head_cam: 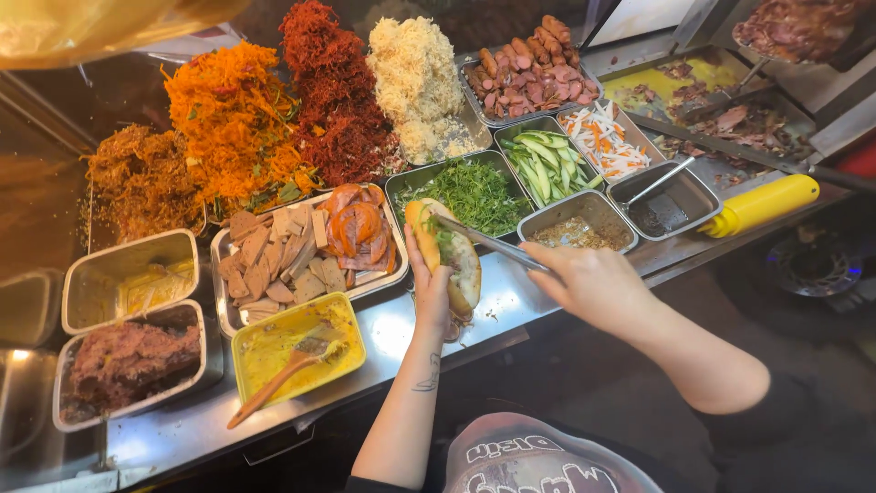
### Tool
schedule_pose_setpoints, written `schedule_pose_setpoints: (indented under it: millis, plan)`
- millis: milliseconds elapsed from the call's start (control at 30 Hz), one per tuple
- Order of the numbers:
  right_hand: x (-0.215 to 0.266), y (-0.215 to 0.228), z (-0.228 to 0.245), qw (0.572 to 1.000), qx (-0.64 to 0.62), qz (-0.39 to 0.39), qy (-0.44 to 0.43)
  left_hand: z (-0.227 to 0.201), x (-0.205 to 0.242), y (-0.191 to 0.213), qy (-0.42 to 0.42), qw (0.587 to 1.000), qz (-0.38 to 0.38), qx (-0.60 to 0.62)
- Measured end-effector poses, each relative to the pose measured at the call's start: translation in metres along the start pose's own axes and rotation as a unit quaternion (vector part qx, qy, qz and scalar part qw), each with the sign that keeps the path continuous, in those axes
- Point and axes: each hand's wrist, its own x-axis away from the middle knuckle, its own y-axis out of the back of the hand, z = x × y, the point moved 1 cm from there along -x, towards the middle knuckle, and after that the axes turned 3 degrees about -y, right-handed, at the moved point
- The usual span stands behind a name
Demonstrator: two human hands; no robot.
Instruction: The person prepares a sandwich by slicing a baguette with scissors, then filling it with various meats, vegetables, and sauces from metal containers. They use tongs to add ingredients and squeeze bottles for condiments before handing the finished sandwich to a customer.
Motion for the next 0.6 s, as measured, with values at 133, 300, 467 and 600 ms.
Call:
schedule_pose_setpoints:
  millis: [133,300,467,600]
  plan:
    - [-0.004,0.007,-0.01,0.999,0.003,-0.019,-0.04,-0.026,-0.009,-0.018,0.016,1.0,0.017,0.016]
    - [-0.013,-0.026,0.01,0.995,0.059,0.056,-0.059,-0.018,-0.029,-0.017,0.041,0.988,0.002,0.15]
    - [-0.02,0.022,0.004,0.988,-0.024,0.089,-0.123,0.003,-0.042,-0.011,0.056,0.993,0.041,0.098]
    - [-0.036,0.018,-0.012,0.978,-0.112,0.097,-0.143,0.043,-0.048,-0.003,0.028,0.998,0.06,0.009]
